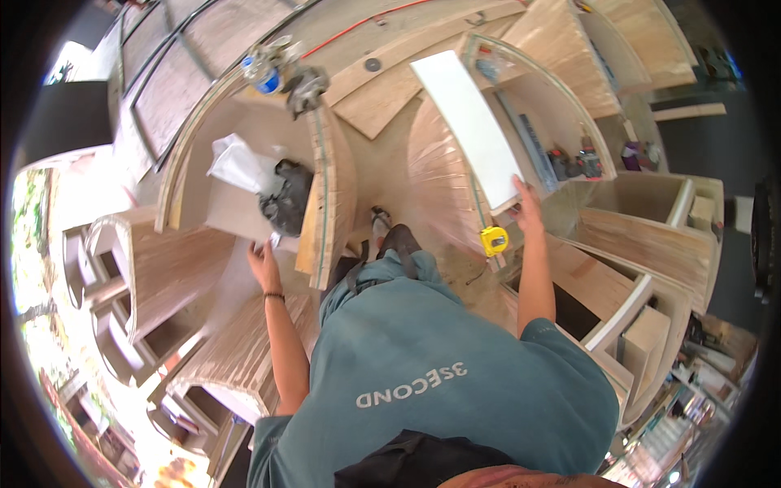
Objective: The person installs a white drawer into a wooden cabinet carcass, aligning it with metal slides and securing it with a cordless drill. They then measure the cabinet interior with a tape measure and mark it with a pen before placing another drawer into the unit.
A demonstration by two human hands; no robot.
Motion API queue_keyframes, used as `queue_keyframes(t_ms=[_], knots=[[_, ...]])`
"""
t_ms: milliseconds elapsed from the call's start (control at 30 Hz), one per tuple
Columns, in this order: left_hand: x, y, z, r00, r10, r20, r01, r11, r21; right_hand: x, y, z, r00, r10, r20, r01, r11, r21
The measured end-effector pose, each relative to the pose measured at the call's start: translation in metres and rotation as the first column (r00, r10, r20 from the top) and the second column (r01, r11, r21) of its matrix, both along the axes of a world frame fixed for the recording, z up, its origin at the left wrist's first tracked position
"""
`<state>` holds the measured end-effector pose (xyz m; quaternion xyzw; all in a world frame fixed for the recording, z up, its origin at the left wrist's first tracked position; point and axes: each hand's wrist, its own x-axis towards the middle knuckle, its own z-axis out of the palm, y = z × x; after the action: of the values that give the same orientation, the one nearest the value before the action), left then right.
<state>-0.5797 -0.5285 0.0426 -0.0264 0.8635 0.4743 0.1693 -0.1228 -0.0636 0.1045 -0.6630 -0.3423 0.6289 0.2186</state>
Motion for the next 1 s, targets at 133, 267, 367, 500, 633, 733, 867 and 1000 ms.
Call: queue_keyframes(t_ms=[133,267,367,500,633,733,867,1000], knots=[[-0.030,0.053,0.031,0.976,-0.196,-0.100,0.186,0.977,-0.102,0.016,-0.002,-0.030,0.974,-0.118,-0.195,0.096,0.988,-0.121],[-0.054,0.072,0.025,0.891,-0.403,-0.210,0.344,0.900,-0.268,0.006,-0.008,-0.027,0.964,-0.220,-0.151,0.200,0.970,-0.140],[-0.058,0.089,0.039,0.837,-0.530,-0.134,0.483,0.832,-0.272,0.006,-0.010,-0.022,0.983,-0.158,-0.097,0.153,0.986,-0.059],[-0.061,0.093,0.034,0.754,-0.657,-0.009,0.625,0.722,-0.297,0.005,-0.008,-0.008,0.992,-0.118,-0.040,0.118,0.993,0.013],[-0.057,0.090,0.011,0.781,-0.624,0.006,0.587,0.731,-0.347,0.007,-0.005,-0.001,0.991,-0.117,-0.063,0.120,0.992,0.033],[-0.056,0.090,0.008,0.810,-0.585,-0.043,0.533,0.764,-0.365,0.005,-0.002,0.004,0.992,-0.115,-0.055,0.118,0.992,0.044],[-0.063,0.097,0.008,0.825,-0.557,-0.091,0.499,0.795,-0.344,0.010,-0.008,-0.006,0.992,-0.111,-0.062,0.111,0.994,-0.005],[-0.079,0.107,-0.004,0.845,-0.531,-0.070,0.498,0.827,-0.259,-0.005,-0.013,-0.006,0.994,-0.111,-0.018,0.111,0.994,-0.001]])
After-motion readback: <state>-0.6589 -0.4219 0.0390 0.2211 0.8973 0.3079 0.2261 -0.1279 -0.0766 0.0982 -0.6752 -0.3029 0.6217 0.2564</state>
